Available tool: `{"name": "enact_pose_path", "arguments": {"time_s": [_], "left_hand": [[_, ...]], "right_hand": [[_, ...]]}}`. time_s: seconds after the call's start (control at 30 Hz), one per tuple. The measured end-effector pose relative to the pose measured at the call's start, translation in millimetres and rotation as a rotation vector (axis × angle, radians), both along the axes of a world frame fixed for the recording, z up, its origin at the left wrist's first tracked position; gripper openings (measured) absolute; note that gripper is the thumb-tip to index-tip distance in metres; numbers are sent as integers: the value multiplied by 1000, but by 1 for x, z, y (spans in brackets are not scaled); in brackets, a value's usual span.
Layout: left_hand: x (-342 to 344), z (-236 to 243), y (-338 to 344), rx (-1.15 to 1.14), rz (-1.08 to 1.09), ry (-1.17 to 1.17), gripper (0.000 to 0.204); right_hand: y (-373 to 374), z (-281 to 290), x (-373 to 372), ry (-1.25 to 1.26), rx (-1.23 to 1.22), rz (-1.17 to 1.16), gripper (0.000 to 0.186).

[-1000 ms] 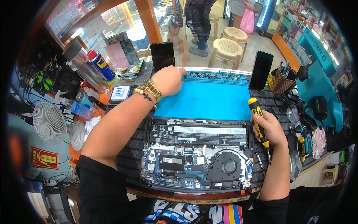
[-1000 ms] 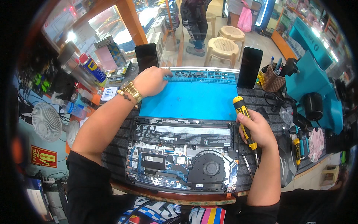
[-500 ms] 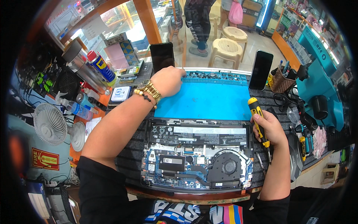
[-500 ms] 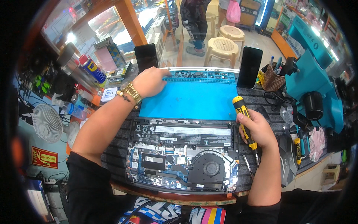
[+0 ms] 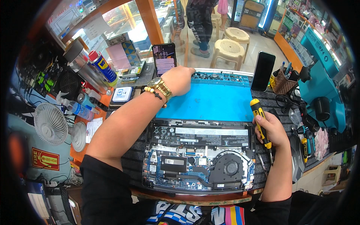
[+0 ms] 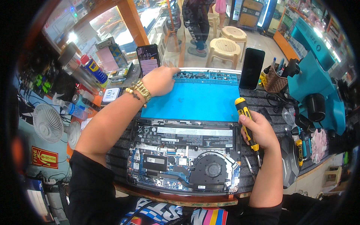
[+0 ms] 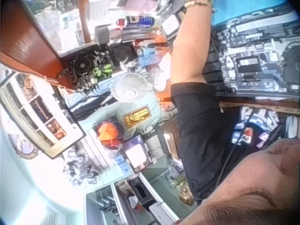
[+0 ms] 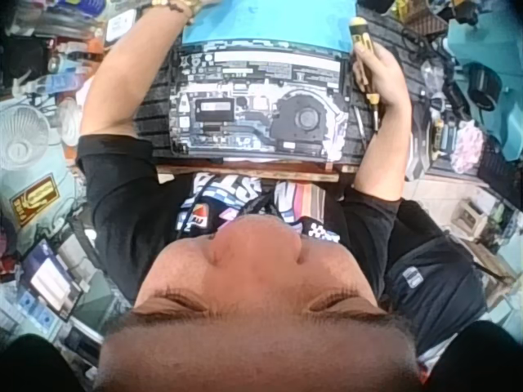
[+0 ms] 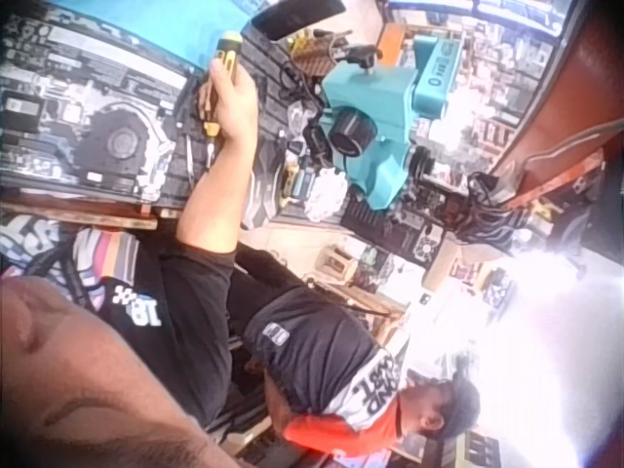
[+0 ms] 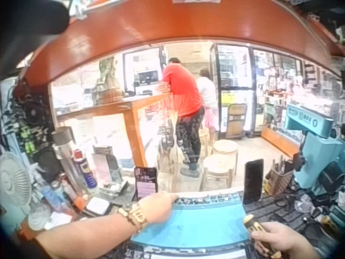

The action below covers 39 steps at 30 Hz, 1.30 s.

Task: The person uses a screwdriver to work on internal components of an open laptop on a repair bench, moving small wires and components with their hands and a tool.

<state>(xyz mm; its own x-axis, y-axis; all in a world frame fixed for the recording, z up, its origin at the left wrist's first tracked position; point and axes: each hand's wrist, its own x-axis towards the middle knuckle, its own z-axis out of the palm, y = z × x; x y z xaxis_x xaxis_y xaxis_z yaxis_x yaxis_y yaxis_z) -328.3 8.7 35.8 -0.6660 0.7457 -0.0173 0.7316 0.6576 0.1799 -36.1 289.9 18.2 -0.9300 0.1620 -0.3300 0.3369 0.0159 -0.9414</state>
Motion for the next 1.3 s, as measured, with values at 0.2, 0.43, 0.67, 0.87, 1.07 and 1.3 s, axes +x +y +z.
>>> {"name": "enact_pose_path", "arguments": {"time_s": [0.2,0.43,0.67,0.87,1.07,1.3], "left_hand": [[3,1,0,4,-40,-5,42],[0,-2,-4,5,-72,7,40],[4,6,-3,-24,-49,28,38],[0,1,-6,13,-83,43,36],[0,-3,-9,57,-117,44,34],[3,11,-6,66,-78,51,31]], "right_hand": [[1,-1,0,4,15,3,43],[2,-3,0,-1,-4,2,42],[-1,1,0,-1,-3,-4,40],[-1,0,0,-5,5,-4,41],[-2,3,0,-5,16,-2,42],[-1,3,0,-14,25,2,42]]}}
